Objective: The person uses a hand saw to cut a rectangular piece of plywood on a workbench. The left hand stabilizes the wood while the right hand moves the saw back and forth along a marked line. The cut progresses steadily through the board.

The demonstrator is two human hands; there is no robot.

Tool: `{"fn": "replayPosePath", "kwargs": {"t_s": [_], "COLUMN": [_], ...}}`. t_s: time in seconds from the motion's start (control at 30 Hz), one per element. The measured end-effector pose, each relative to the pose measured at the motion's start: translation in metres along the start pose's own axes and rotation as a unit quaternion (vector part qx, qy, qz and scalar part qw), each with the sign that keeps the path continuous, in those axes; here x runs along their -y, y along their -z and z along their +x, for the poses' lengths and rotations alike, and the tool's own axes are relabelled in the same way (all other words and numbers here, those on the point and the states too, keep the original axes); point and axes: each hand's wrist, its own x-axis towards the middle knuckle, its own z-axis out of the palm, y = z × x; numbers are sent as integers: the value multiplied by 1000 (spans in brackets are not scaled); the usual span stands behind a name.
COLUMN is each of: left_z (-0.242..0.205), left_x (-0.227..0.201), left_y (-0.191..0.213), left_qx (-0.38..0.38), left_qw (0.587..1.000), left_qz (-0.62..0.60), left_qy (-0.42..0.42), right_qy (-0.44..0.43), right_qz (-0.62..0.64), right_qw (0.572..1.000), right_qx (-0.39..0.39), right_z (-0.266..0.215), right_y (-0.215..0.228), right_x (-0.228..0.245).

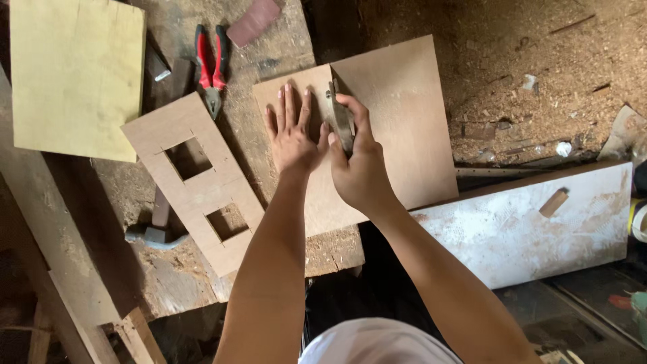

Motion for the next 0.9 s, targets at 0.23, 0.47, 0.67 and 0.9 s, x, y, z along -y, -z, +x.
{"fn": "replayPosePath", "kwargs": {"t_s": [0.23,0.47,0.67,0.9], "left_z": [0,-1,0,-2], "left_x": [-1,-2,-3,-2], "left_y": [1,2,4,1], "left_qx": [5,8,-2,-10], "left_qw": [1000,1000,1000,1000], "left_qz": [14,24,-6,1], "left_qy": [-9,-12,-6,-11], "right_qy": [45,-100,-5,39], "right_qz": [-86,-64,-19,-45], "right_qw": [995,993,1000,998], "right_qx": [6,23,6,10], "right_z": [-116,-98,23,-72], "right_y": [58,51,14,51], "right_x": [71,50,0,60]}}
